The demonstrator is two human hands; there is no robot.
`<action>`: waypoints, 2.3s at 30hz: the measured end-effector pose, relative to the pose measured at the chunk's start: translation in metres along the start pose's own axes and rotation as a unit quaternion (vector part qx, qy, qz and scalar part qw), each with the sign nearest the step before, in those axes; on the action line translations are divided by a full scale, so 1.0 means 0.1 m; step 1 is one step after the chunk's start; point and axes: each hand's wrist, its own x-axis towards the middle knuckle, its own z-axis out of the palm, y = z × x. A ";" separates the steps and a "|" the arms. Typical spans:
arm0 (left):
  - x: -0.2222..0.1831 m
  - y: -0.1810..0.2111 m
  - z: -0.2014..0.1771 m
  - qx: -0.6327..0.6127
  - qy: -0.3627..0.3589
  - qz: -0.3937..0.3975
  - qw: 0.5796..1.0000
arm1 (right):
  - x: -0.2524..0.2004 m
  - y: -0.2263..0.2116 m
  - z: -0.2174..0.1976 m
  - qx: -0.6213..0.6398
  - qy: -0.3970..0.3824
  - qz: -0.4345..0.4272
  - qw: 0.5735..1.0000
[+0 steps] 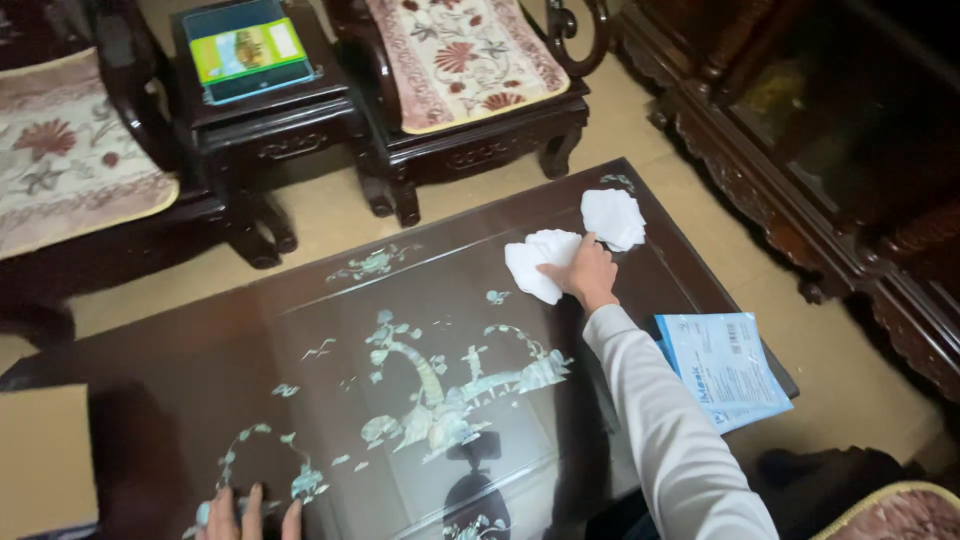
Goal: Packing individual face masks into small plastic packets at a table
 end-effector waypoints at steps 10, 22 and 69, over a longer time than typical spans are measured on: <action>0.62 0.73 -0.75 0.086 -0.096 -0.041 0.991 | -0.96 -0.41 0.92 -0.062 -0.115 -0.202 0.971; 0.82 1.78 -0.76 -0.429 -0.126 -0.548 0.707 | -3.50 -1.37 1.36 0.427 -0.246 -0.179 0.851; 0.86 1.09 -1.79 -0.389 -0.195 -0.471 0.767 | -3.18 -0.52 0.73 0.475 -0.074 -0.143 0.865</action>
